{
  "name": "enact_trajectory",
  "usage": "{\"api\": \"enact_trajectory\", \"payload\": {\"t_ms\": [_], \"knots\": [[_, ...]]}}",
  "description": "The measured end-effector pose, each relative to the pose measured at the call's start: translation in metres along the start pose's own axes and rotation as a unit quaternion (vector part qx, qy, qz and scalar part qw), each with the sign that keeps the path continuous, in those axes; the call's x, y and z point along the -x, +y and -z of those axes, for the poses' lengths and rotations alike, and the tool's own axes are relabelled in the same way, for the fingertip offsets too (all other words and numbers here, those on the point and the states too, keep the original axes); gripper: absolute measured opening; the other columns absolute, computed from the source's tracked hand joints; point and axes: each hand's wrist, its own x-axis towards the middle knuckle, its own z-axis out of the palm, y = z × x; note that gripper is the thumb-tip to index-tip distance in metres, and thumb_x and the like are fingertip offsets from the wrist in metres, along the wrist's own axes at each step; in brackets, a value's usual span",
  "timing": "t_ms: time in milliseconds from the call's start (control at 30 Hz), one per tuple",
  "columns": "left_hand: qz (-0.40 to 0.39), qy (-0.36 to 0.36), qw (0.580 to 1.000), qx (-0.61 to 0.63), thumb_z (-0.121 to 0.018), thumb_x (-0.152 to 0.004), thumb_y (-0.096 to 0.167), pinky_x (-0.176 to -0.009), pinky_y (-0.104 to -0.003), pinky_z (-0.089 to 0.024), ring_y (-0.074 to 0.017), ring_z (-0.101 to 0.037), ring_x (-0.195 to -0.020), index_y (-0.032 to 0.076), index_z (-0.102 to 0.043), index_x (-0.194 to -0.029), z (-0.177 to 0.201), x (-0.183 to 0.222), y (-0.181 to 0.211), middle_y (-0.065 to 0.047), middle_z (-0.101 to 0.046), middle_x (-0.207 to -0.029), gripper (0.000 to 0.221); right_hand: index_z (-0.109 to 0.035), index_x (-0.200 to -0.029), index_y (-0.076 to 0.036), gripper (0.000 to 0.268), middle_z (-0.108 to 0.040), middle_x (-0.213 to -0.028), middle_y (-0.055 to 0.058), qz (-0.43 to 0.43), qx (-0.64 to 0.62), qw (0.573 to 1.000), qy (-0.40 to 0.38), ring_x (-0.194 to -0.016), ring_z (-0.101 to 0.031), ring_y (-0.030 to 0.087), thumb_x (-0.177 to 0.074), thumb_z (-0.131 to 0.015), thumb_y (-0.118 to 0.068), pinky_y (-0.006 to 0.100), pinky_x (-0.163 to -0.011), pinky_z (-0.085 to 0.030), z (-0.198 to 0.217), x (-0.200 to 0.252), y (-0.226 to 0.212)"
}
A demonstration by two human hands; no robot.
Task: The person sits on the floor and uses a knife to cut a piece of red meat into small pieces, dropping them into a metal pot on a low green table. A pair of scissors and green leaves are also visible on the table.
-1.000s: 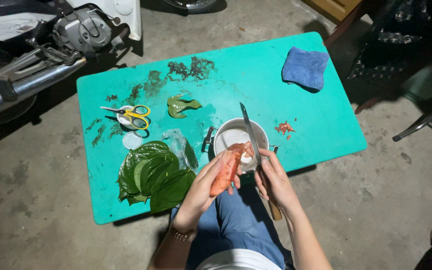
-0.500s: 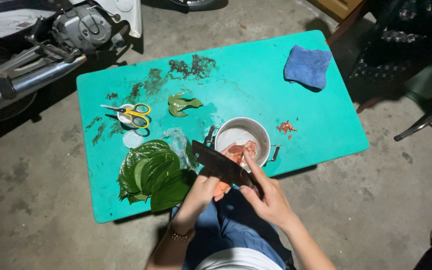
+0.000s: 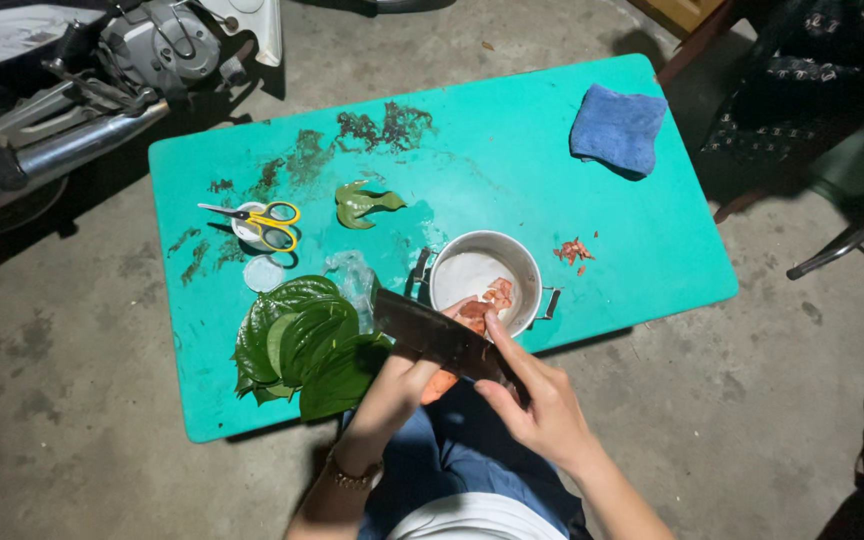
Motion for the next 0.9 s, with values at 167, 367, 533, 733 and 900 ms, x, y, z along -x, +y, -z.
{"api": "enact_trajectory", "payload": {"t_ms": [167,367,533,733,900], "knots": [[-0.023,0.046,0.994,-0.093,-0.049,-0.109,0.012,-0.105,-0.033,-0.048,-0.0185,-0.059,-0.119,-0.009,-0.050,-0.148,-0.010,0.003,-0.007,-0.018,-0.061,-0.135,0.045,-0.051,-0.152,-0.008,0.062,-0.068,-0.135,0.020,0.007,0.004,0.998,0.058,-0.118,-0.072,0.027,-0.094,-0.073,-0.015,0.035,-0.095,-0.055,-0.011,-0.001,0.013],[0.048,0.060,0.992,-0.103,-0.049,-0.103,0.022,-0.085,-0.027,-0.051,-0.0111,-0.061,-0.096,0.007,-0.040,-0.158,-0.027,0.012,0.010,-0.008,-0.066,-0.121,0.057,-0.055,-0.152,-0.010,0.050,-0.051,-0.064,0.002,-0.270,-0.303,0.904,0.137,-0.047,-0.044,0.008,-0.105,-0.052,-0.024,0.024,-0.042,-0.036,0.019,-0.004,0.050],[-0.023,0.025,0.993,-0.113,-0.047,-0.106,0.021,-0.097,-0.027,-0.047,-0.0118,-0.059,-0.109,0.001,-0.042,-0.155,-0.015,-0.009,0.007,-0.008,-0.063,-0.131,0.053,-0.047,-0.153,-0.009,0.056,-0.055,-0.067,-0.002,-0.241,-0.274,0.930,0.054,-0.050,-0.043,0.005,-0.098,-0.051,-0.018,0.023,-0.044,-0.036,0.019,0.013,0.049],[-0.024,0.013,0.994,-0.103,-0.047,-0.108,0.012,-0.094,-0.030,-0.049,-0.0142,-0.058,-0.106,-0.006,-0.051,-0.149,-0.005,-0.016,-0.014,-0.010,-0.063,-0.123,0.046,-0.043,-0.157,-0.008,0.067,-0.054,-0.070,0.001,-0.120,-0.118,0.986,0.014,-0.058,-0.042,0.008,-0.093,-0.065,-0.012,0.025,-0.054,-0.038,0.006,0.009,0.029],[-0.033,0.032,0.993,-0.109,-0.048,-0.104,0.010,-0.099,-0.029,-0.050,-0.0126,-0.062,-0.114,-0.008,-0.056,-0.139,0.005,-0.020,-0.032,-0.009,-0.066,-0.128,0.040,-0.046,-0.154,-0.005,0.062,-0.065,-0.143,0.017,-0.045,-0.076,0.996,0.034,-0.102,-0.072,0.016,-0.095,-0.065,-0.007,0.028,-0.082,-0.054,0.005,0.002,0.022]]}}
